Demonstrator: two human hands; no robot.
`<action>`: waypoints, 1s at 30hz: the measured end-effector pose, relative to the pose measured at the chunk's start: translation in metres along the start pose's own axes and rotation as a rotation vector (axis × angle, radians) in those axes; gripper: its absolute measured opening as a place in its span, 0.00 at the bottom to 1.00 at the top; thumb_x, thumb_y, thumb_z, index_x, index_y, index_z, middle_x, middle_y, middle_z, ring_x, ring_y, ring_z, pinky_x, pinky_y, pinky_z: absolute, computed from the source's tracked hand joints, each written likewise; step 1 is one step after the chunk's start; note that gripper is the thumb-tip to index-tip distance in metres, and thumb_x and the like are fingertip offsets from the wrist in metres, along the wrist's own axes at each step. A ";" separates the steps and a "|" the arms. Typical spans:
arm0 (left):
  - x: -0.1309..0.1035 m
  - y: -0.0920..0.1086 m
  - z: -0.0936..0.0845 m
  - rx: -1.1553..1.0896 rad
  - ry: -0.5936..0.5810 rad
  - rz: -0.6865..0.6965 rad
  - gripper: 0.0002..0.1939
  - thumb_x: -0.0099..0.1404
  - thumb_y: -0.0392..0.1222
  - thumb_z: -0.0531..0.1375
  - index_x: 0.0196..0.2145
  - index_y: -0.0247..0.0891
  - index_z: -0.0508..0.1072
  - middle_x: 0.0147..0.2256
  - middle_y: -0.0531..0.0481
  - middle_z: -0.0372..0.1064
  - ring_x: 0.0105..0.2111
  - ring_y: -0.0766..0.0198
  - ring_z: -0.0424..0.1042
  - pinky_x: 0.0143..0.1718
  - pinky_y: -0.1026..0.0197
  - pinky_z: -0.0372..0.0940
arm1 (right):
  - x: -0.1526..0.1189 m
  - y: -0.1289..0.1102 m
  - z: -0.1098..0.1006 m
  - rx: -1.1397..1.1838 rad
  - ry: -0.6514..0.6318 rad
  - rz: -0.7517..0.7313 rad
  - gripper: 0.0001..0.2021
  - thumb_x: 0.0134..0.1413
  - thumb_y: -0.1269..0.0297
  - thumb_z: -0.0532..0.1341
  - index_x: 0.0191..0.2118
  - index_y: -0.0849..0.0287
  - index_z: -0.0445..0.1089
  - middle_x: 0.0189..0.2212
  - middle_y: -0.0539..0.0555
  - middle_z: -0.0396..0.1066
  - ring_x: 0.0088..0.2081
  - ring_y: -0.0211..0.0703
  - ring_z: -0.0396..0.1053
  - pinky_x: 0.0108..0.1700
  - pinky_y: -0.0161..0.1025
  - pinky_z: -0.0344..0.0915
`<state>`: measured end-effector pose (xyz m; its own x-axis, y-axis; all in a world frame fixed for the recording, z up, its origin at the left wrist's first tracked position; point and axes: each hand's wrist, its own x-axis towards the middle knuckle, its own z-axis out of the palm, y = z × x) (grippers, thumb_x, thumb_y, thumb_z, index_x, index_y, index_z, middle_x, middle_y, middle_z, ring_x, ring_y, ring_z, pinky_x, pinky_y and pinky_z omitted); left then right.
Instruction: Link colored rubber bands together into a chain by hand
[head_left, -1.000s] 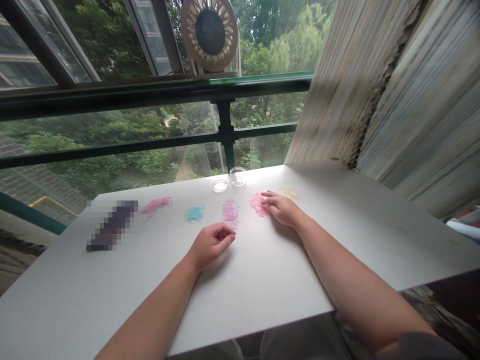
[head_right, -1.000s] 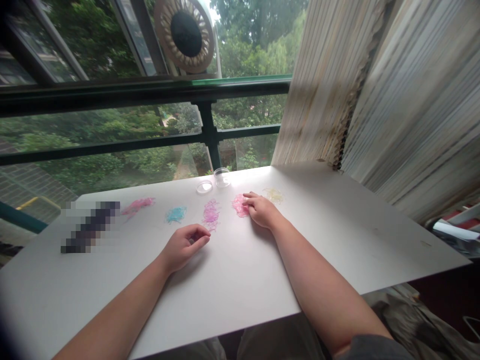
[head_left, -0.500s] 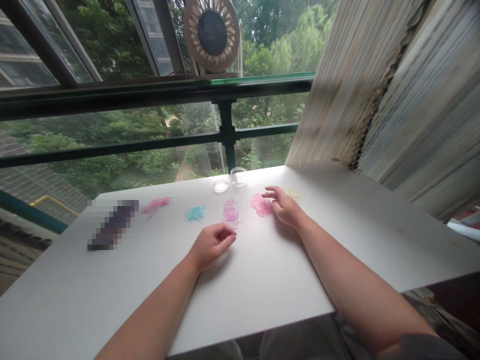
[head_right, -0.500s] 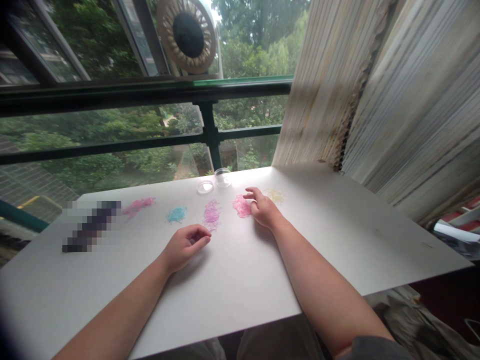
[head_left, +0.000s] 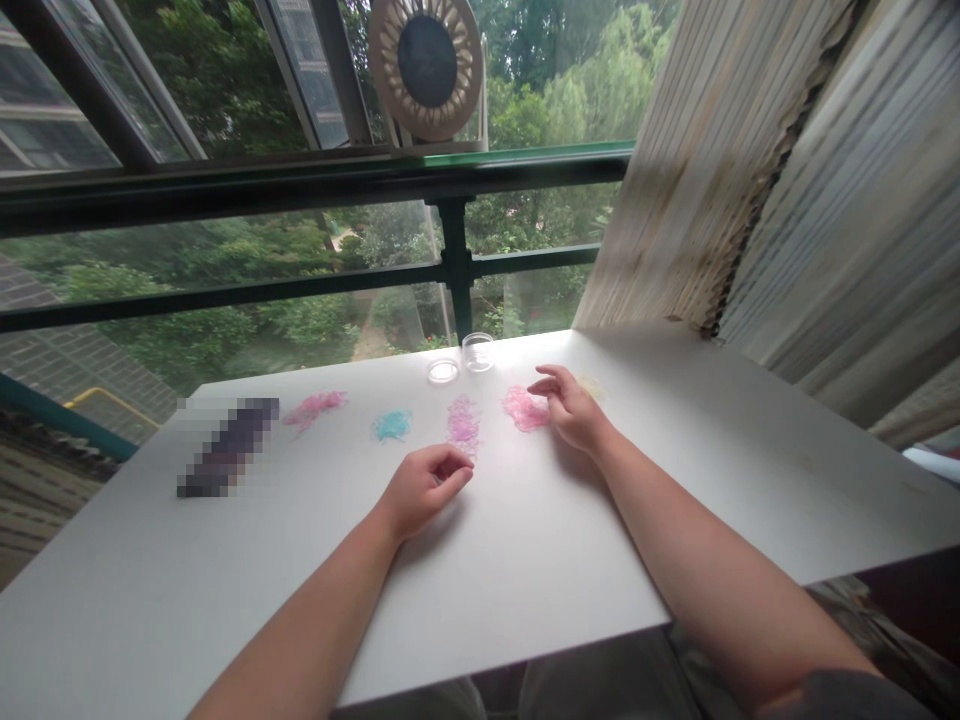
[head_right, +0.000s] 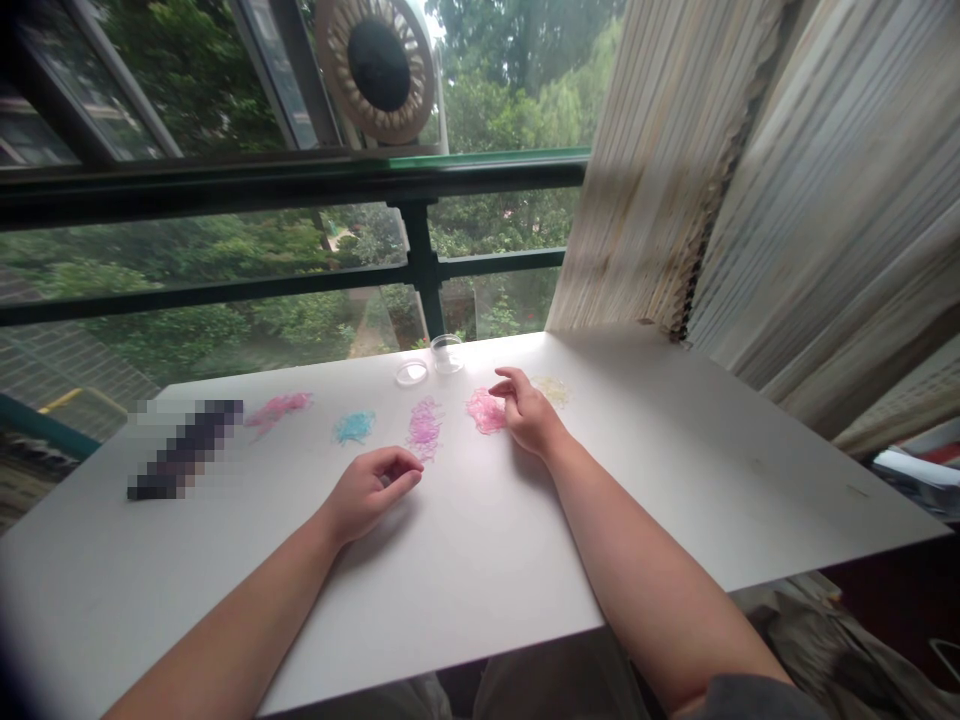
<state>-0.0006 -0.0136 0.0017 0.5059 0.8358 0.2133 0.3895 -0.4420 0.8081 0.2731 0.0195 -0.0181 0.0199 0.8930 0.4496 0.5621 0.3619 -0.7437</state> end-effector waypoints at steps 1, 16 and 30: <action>0.000 0.000 0.000 0.000 -0.002 -0.001 0.07 0.59 0.41 0.58 0.31 0.36 0.73 0.27 0.50 0.71 0.27 0.66 0.67 0.30 0.65 0.61 | 0.000 0.000 0.000 0.012 0.004 -0.001 0.23 0.49 0.75 0.50 0.53 0.55 0.56 0.39 0.54 0.72 0.44 0.42 0.70 0.47 0.43 0.65; 0.004 -0.010 -0.010 0.014 0.107 0.007 0.08 0.59 0.42 0.57 0.31 0.35 0.73 0.27 0.50 0.71 0.27 0.68 0.66 0.30 0.66 0.61 | -0.013 -0.023 0.008 -0.085 0.035 -0.018 0.13 0.50 0.60 0.58 0.22 0.57 0.54 0.16 0.44 0.51 0.19 0.32 0.50 0.22 0.32 0.49; 0.059 0.026 -0.012 0.203 0.160 0.103 0.11 0.59 0.45 0.56 0.33 0.38 0.75 0.30 0.52 0.74 0.28 0.68 0.70 0.30 0.68 0.63 | -0.019 -0.011 0.018 -0.095 -0.193 -0.100 0.13 0.53 0.55 0.56 0.24 0.56 0.57 0.19 0.46 0.55 0.21 0.36 0.54 0.24 0.33 0.55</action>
<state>0.0300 0.0280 0.0422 0.4290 0.8165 0.3862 0.4967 -0.5704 0.6542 0.2512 0.0029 -0.0276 -0.1937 0.8917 0.4090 0.6285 0.4329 -0.6462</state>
